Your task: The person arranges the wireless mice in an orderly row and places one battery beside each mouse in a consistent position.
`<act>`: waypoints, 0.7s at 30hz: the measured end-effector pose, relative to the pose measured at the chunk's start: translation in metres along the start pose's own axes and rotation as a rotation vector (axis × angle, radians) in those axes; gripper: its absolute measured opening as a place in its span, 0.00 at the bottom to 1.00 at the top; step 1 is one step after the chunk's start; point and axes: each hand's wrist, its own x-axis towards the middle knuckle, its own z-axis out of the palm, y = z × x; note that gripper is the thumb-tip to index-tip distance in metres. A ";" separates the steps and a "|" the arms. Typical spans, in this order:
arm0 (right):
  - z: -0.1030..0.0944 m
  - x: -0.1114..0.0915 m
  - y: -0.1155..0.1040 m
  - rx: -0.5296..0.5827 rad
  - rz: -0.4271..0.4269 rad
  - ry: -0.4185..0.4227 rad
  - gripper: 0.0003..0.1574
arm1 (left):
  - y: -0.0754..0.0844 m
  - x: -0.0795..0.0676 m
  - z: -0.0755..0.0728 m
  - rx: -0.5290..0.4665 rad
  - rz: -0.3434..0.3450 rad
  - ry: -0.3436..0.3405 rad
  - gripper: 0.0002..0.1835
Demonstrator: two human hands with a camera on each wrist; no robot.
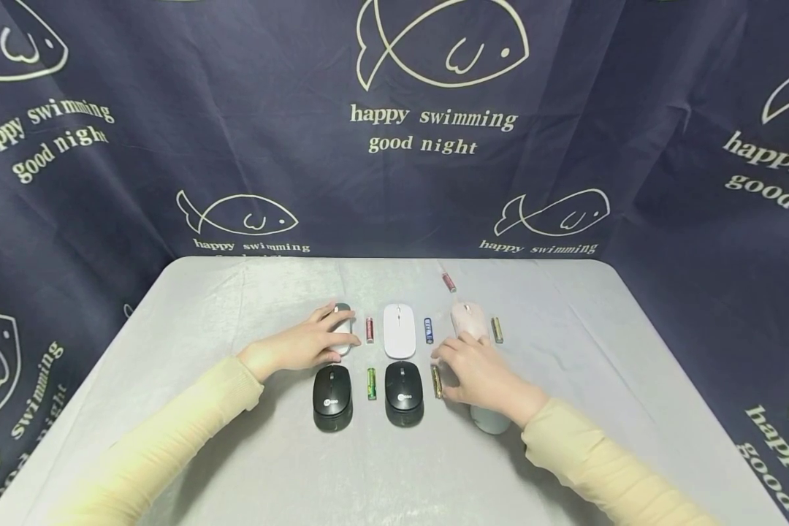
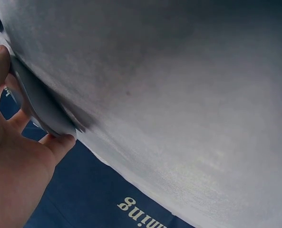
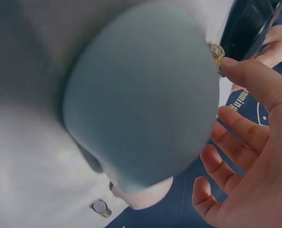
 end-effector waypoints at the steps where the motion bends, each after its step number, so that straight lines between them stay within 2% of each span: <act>1: -0.001 0.001 0.001 -0.005 0.001 0.001 0.33 | 0.000 0.000 0.000 -0.001 -0.001 -0.001 0.21; 13: -0.020 0.013 0.011 -0.016 0.010 0.026 0.35 | -0.001 -0.001 0.002 0.000 -0.007 -0.002 0.21; 21: -0.031 0.024 0.019 -0.018 0.011 0.073 0.35 | -0.002 0.000 0.002 -0.002 -0.008 -0.004 0.21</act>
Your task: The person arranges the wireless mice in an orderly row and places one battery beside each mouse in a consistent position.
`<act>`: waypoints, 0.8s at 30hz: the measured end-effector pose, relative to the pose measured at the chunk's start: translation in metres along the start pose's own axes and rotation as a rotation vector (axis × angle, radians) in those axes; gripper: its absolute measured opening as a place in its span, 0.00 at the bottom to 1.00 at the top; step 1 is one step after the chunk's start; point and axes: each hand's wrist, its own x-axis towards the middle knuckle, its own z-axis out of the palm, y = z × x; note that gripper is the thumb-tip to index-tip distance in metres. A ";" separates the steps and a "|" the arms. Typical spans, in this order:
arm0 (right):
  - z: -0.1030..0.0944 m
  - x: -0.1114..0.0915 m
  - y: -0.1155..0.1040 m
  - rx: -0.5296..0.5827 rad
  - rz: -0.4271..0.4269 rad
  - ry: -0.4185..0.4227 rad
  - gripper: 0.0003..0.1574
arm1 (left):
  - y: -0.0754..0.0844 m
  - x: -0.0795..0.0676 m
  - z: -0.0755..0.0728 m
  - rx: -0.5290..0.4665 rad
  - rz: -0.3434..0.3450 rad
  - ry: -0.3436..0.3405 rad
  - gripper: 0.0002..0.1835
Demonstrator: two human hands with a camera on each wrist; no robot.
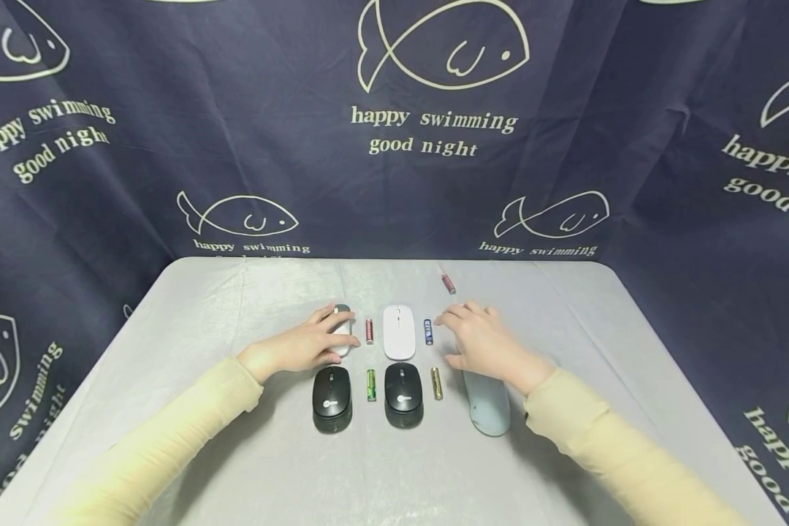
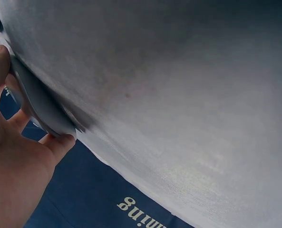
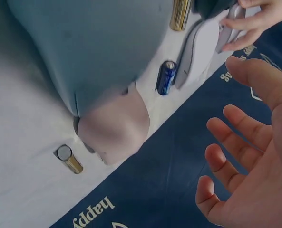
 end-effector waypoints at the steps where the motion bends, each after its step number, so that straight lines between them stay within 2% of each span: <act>1: -0.001 0.001 0.001 0.000 0.001 0.007 0.35 | 0.000 0.000 0.000 0.001 -0.001 -0.001 0.21; 11: -0.005 0.015 0.014 0.004 0.038 0.029 0.34 | 0.001 0.000 0.000 -0.003 -0.019 -0.018 0.21; 20: -0.007 0.029 0.031 0.006 0.057 0.033 0.28 | 0.004 -0.001 -0.003 -0.004 -0.001 0.000 0.21; 24: -0.007 0.035 0.038 -0.014 0.063 0.022 0.29 | 0.003 -0.001 -0.002 0.005 0.015 0.017 0.21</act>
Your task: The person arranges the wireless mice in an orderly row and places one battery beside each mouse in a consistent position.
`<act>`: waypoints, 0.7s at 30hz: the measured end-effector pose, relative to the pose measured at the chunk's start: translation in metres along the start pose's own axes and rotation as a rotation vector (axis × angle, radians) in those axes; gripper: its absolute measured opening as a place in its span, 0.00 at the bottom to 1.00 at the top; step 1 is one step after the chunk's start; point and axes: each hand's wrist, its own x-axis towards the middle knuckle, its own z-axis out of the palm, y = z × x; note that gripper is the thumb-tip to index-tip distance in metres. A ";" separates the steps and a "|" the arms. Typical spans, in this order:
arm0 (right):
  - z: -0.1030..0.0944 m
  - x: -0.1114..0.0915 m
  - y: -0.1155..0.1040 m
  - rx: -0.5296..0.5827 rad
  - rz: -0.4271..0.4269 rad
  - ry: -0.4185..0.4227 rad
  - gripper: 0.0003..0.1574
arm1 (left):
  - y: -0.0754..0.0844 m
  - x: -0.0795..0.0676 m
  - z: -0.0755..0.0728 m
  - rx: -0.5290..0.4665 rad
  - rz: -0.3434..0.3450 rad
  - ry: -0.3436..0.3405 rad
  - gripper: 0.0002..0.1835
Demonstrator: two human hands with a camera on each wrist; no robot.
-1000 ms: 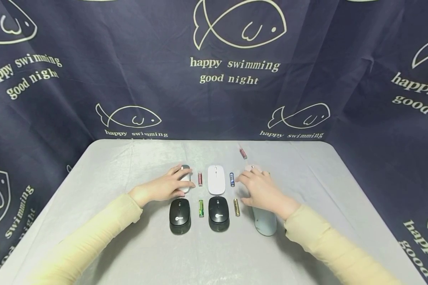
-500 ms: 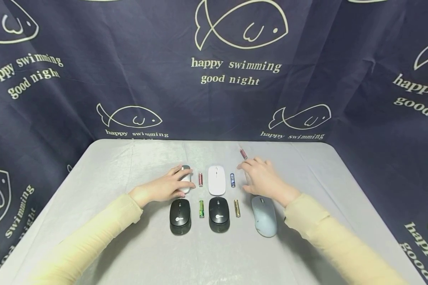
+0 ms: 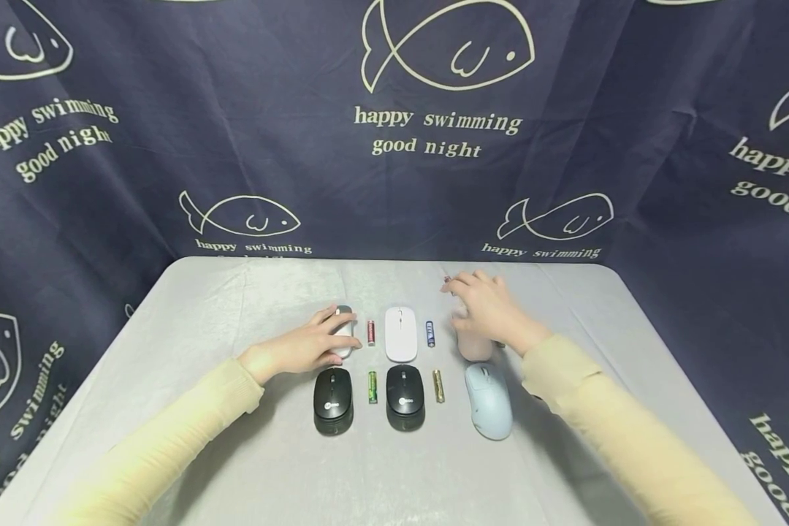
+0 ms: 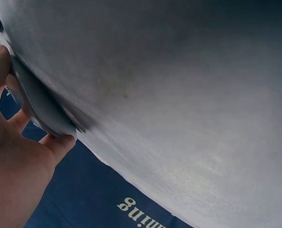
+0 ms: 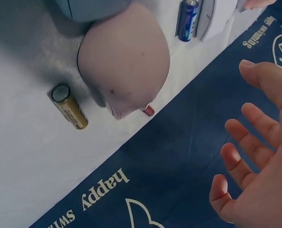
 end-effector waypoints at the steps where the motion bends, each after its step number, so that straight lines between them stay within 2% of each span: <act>1: 0.000 0.001 0.002 -0.003 0.001 -0.003 0.30 | 0.000 0.000 0.000 0.002 0.003 0.002 0.21; 14: 0.003 0.018 0.023 0.010 0.002 -0.001 0.35 | -0.003 0.001 0.003 0.000 -0.010 -0.012 0.21; 21: 0.006 0.025 0.034 0.010 0.034 -0.028 0.36 | -0.002 0.001 0.001 0.007 0.000 -0.010 0.21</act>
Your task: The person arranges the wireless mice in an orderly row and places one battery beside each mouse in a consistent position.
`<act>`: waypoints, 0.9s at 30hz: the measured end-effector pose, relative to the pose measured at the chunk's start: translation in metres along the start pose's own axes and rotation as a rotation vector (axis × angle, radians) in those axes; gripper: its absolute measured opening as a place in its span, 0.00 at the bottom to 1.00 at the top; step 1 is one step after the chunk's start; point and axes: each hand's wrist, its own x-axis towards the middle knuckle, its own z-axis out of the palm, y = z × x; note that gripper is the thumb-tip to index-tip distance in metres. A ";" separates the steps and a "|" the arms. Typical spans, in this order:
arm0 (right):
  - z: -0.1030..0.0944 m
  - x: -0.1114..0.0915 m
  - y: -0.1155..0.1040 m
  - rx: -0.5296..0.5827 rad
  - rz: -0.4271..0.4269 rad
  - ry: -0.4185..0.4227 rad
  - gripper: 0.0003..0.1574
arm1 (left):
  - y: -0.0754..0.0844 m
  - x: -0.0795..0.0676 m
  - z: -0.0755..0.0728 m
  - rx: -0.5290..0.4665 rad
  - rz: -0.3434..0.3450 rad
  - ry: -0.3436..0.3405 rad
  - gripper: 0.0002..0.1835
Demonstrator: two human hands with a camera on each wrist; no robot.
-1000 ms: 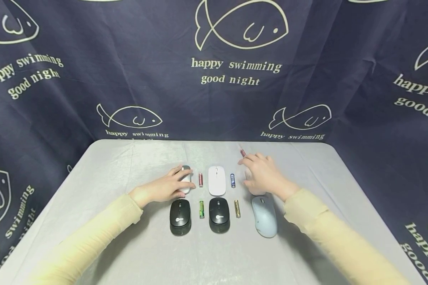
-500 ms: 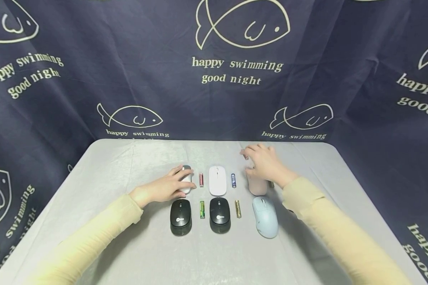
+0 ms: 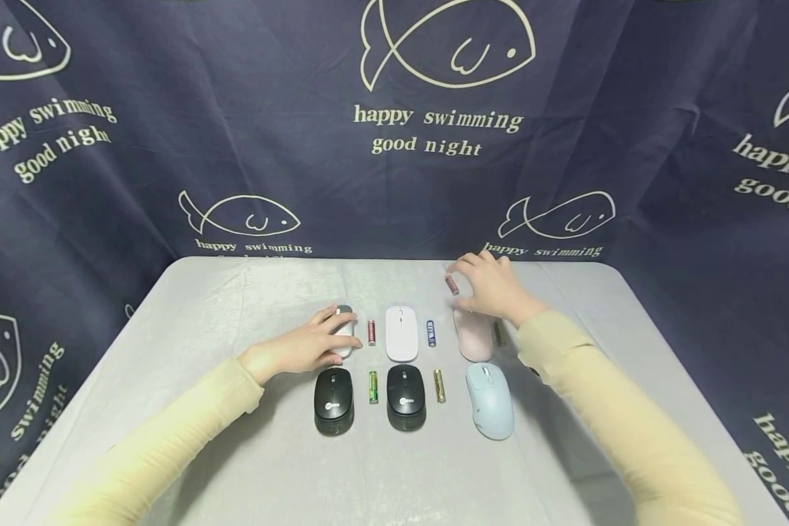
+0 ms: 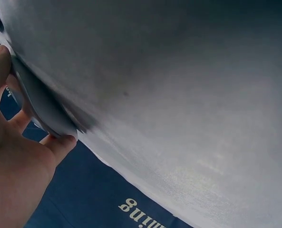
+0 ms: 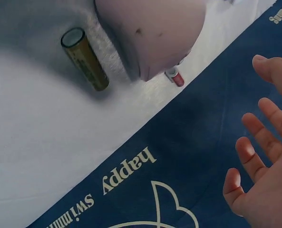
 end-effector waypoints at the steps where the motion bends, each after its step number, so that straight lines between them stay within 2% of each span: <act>1: 0.001 0.001 0.002 -0.002 0.006 -0.004 0.36 | 0.000 0.000 0.000 0.002 0.003 0.001 0.21; 18: 0.022 0.024 0.016 0.001 0.063 -0.058 0.38 | 0.001 0.000 0.000 0.002 -0.006 -0.001 0.21; 27: 0.026 0.030 0.022 -0.003 0.093 -0.143 0.39 | 0.000 0.000 0.000 -0.016 -0.029 -0.016 0.21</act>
